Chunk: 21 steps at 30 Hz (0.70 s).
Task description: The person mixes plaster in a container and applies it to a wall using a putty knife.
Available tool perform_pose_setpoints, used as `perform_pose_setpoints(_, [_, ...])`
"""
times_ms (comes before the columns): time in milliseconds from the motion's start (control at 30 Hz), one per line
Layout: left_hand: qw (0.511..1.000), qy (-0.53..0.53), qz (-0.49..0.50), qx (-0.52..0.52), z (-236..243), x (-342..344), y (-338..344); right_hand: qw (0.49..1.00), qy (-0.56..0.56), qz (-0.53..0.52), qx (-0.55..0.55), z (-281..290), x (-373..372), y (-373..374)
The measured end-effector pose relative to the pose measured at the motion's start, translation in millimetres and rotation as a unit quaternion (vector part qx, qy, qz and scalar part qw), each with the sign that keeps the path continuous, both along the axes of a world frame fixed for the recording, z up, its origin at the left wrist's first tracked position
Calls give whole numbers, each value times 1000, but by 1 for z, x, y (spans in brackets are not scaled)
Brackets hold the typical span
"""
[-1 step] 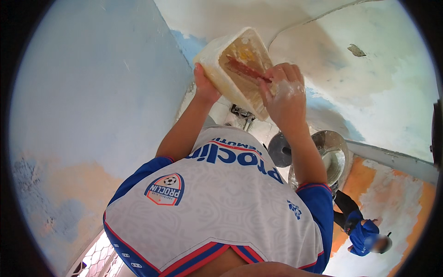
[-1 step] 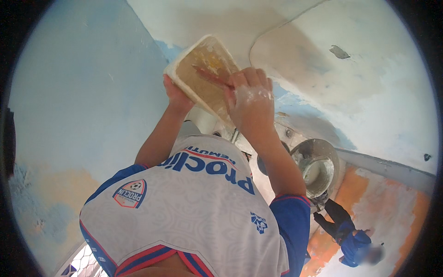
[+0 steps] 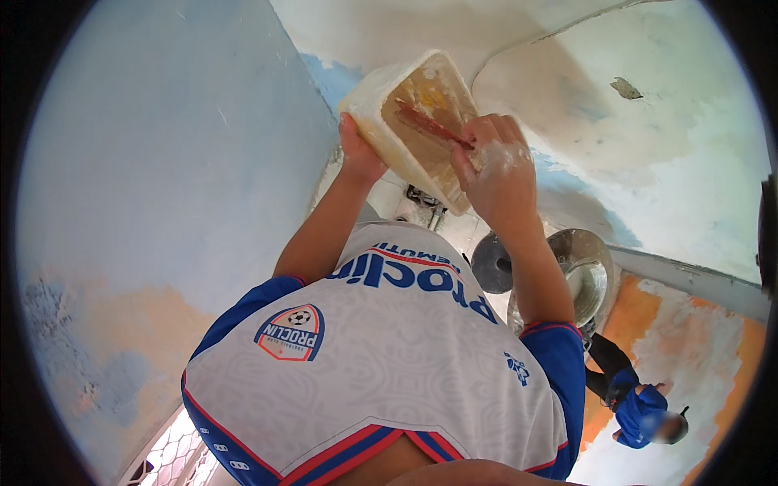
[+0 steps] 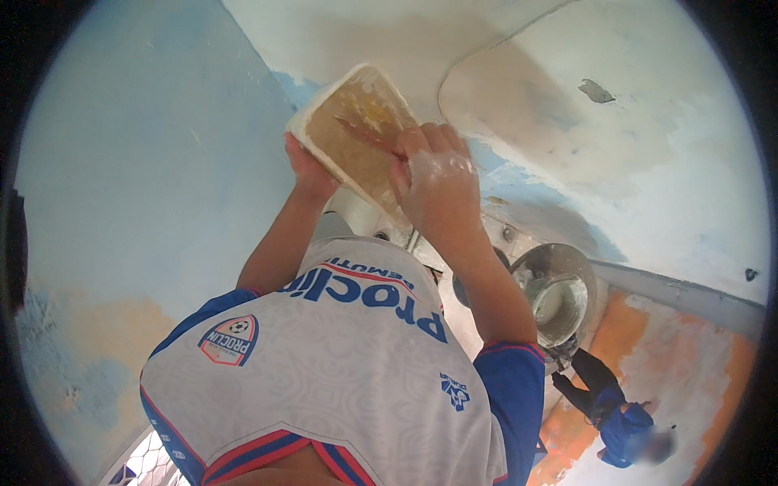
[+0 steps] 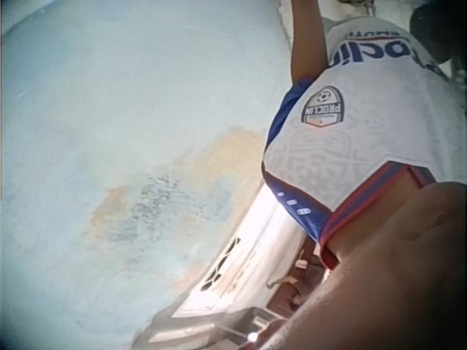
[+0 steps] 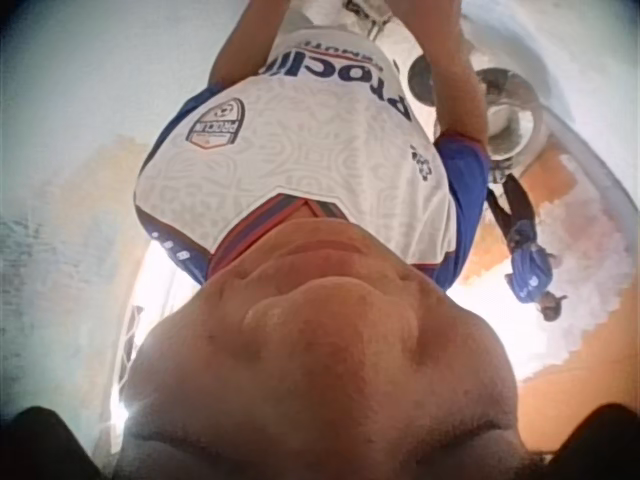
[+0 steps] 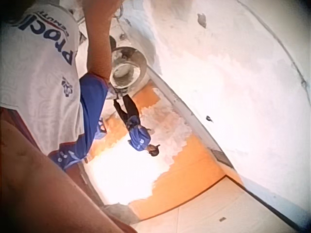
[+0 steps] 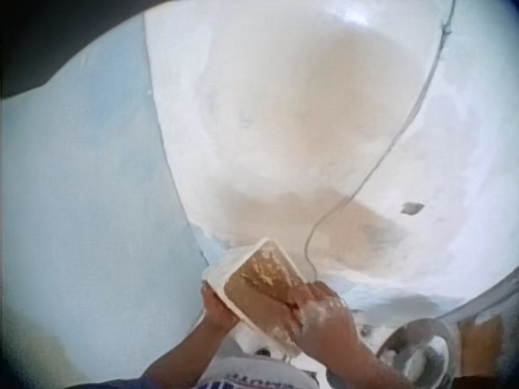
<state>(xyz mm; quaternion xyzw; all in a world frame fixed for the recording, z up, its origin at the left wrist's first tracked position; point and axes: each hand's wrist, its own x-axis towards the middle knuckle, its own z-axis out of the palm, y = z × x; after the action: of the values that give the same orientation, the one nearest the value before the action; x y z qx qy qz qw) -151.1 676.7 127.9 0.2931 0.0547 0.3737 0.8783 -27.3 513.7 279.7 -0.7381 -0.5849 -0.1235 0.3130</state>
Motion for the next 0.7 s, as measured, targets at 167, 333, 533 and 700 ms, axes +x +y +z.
perform_pose_setpoints(167, [991, 66, -15, 116, 1, -18, 22, 991, 9, 5, -133, 7, -29, 10])
perform_pose_setpoints(333, [997, 11, -7, 78, 9, -38, 58, 994, 25, -24, -107, 31, -54, 22])
perform_pose_setpoints(533, [991, -84, -2, 103, 20, -92, 118, 983, 168, -58, 43, 39, -133, 61])
perform_pose_setpoints(700, [990, -126, -38, 44, 14, -168, 169, 983, 162, -84, 38, 31, -227, 108])
